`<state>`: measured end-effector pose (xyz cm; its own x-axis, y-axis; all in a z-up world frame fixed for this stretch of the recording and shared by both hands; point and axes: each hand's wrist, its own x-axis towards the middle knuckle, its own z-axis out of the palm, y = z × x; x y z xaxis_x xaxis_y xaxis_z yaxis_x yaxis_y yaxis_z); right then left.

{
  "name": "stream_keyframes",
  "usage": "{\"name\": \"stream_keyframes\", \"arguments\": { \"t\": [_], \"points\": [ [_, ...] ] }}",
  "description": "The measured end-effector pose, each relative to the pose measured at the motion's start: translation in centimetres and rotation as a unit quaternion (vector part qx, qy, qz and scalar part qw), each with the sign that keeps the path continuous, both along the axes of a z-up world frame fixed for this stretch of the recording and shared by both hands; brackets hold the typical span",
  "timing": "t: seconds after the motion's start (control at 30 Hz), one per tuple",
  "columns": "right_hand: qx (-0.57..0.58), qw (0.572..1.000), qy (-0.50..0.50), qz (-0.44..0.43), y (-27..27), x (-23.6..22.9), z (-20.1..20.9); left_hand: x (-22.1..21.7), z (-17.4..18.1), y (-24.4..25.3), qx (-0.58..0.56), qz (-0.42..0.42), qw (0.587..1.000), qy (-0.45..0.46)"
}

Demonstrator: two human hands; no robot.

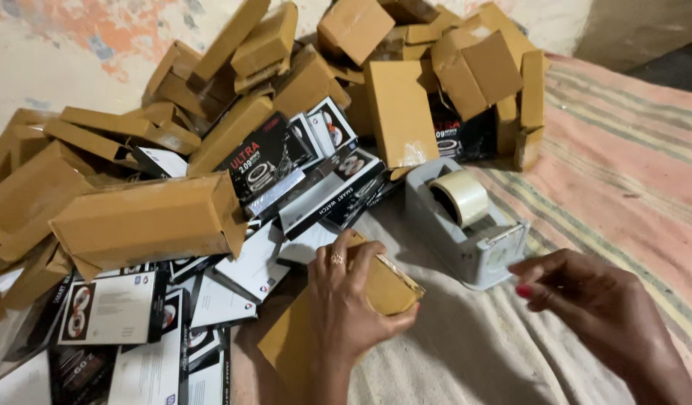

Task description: The person packs smartwatches into small cardboard boxes. They open a smartwatch box, place the watch and accessories inside a shipping box, and seal it with tape. This process is repeated for multiple units.

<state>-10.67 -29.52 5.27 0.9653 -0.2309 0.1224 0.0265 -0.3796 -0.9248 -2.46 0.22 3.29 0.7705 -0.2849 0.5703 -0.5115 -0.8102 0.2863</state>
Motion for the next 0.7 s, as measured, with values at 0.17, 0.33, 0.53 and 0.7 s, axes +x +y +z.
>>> {"name": "stream_keyframes", "arguments": {
  "t": [0.17,0.33,0.53,0.7],
  "points": [
    [-0.008,0.989,-0.015,0.146,5.8,1.7,4.8,-1.6,1.7,-0.8,0.036,0.057,0.997,-0.032],
    [-0.155,0.969,-0.011,0.194,12.6,5.7,9.6,-1.7,3.7,0.8,-0.038,0.102,0.994,0.021],
    [-0.233,0.955,-0.051,0.177,16.8,7.3,9.5,-1.7,3.7,1.7,-0.091,0.11,0.99,-0.019],
    [-0.259,0.957,-0.078,0.104,17.5,7.0,7.0,-1.2,3.3,1.9,-0.082,0.105,0.991,-0.024]
  ]
}}
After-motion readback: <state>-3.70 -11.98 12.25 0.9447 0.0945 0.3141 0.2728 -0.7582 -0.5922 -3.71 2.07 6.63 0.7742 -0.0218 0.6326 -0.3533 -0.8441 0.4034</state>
